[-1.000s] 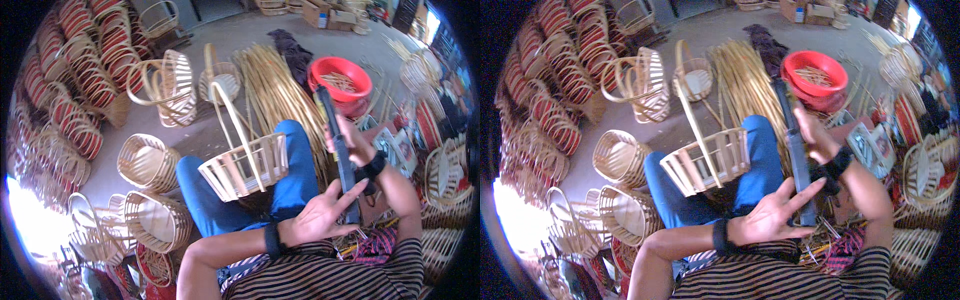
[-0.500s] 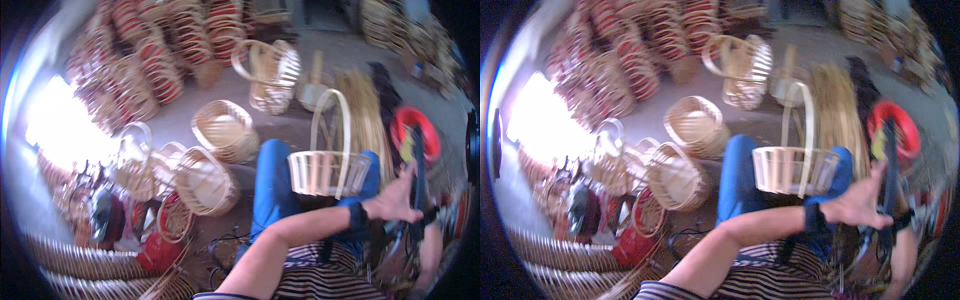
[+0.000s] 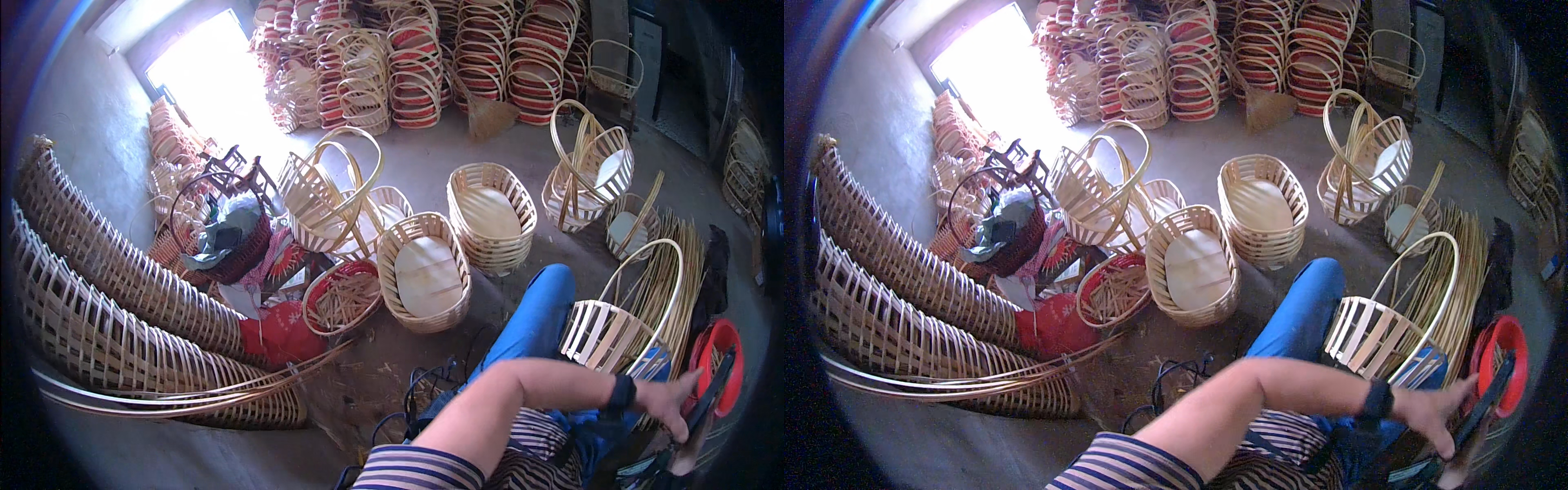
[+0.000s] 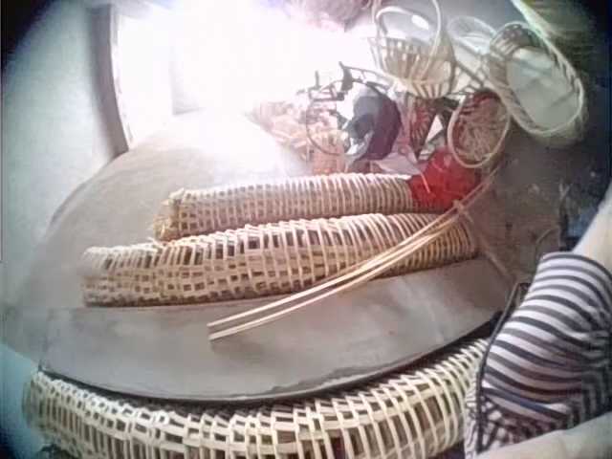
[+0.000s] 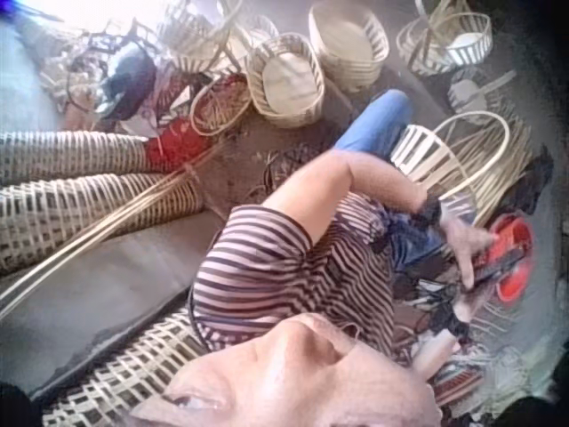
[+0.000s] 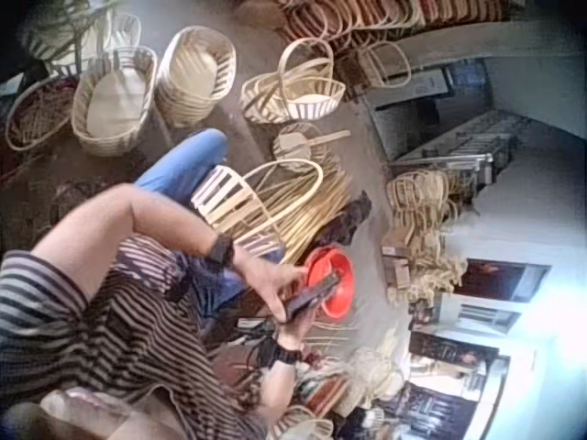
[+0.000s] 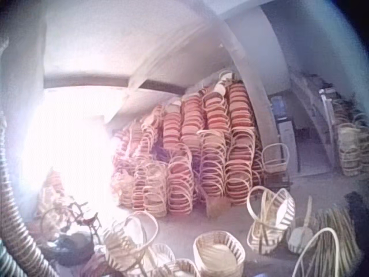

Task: The person assembles wooden baskets by attaching handles and support strips using a pneumatic staple gun and hand shears. They pick up wood strips from a pile, position them against the basket frames, and secure them with staples.

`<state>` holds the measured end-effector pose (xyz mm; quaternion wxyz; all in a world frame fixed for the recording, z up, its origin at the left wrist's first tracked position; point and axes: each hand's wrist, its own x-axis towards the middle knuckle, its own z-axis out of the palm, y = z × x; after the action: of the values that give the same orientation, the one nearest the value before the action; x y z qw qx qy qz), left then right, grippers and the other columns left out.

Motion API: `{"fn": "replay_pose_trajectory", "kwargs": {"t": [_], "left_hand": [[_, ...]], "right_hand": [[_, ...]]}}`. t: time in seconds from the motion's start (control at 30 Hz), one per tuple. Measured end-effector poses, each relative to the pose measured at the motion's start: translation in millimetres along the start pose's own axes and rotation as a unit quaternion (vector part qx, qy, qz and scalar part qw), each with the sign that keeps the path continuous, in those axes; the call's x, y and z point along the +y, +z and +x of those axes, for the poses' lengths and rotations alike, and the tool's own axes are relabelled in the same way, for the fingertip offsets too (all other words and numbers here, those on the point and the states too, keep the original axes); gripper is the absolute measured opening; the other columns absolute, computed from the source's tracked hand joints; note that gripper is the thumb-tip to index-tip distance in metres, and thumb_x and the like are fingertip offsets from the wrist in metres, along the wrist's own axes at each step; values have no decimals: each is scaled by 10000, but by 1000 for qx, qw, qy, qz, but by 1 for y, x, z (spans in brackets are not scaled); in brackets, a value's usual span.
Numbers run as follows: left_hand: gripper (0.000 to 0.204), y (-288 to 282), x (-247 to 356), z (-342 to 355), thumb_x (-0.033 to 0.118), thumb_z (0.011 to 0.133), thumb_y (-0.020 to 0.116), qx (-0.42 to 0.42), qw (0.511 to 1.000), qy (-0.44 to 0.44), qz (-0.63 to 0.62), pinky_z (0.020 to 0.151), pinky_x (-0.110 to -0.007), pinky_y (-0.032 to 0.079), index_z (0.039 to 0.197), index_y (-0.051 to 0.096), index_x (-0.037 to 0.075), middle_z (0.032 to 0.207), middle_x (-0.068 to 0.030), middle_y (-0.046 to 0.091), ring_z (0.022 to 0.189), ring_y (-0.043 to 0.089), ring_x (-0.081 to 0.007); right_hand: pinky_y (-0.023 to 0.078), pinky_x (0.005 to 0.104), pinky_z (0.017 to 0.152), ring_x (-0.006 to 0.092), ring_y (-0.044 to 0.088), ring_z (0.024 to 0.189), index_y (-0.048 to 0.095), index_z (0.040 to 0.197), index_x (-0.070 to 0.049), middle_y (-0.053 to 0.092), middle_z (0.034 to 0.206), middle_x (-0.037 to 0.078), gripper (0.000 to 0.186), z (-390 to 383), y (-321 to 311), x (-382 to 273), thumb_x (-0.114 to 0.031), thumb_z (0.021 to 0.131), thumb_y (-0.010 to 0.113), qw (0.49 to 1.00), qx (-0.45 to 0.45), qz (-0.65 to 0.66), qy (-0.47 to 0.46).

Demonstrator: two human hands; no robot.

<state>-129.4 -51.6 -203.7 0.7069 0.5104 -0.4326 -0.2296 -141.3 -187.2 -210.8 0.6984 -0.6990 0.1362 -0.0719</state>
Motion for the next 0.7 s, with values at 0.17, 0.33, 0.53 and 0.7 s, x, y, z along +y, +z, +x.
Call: {"fn": "replay_pose_trajectory", "kwargs": {"t": [0.17,0.33,0.53,0.7], "left_hand": [[639,-93,33,-47,292,499,742,153,893,-32,422,736,-392,384,1022,456,63,1018,-165,475,930,449,-305],[955,-139,60,-73,324,531,723,146,808,-38,570,863,-373,336,1240,181,-17,1065,-148,467,989,419,-312],[1028,-109,45,-54,345,557,708,63,795,-87,596,739,-352,426,1274,62,-10,901,-105,550,829,532,-267],[1045,-91,40,-68,327,550,715,78,807,-76,581,593,-341,447,1273,44,-18,713,-83,558,643,563,-243]], "right_hand": [[372,207,413,80,452,489,431,903,-49,444,648,3,237,-60,-56,-51,-173,737,546,997,69,15,-25],[378,217,417,89,457,482,449,867,-29,460,646,15,227,-83,-40,-119,-142,706,562,988,-13,-155,14],[392,214,557,67,468,584,502,762,-37,512,686,-3,158,-102,-15,-129,-142,684,590,925,-123,-355,-59],[429,286,708,197,565,759,522,947,10,582,844,106,291,-112,25,-68,-77,674,576,927,-105,-295,-205]]}}
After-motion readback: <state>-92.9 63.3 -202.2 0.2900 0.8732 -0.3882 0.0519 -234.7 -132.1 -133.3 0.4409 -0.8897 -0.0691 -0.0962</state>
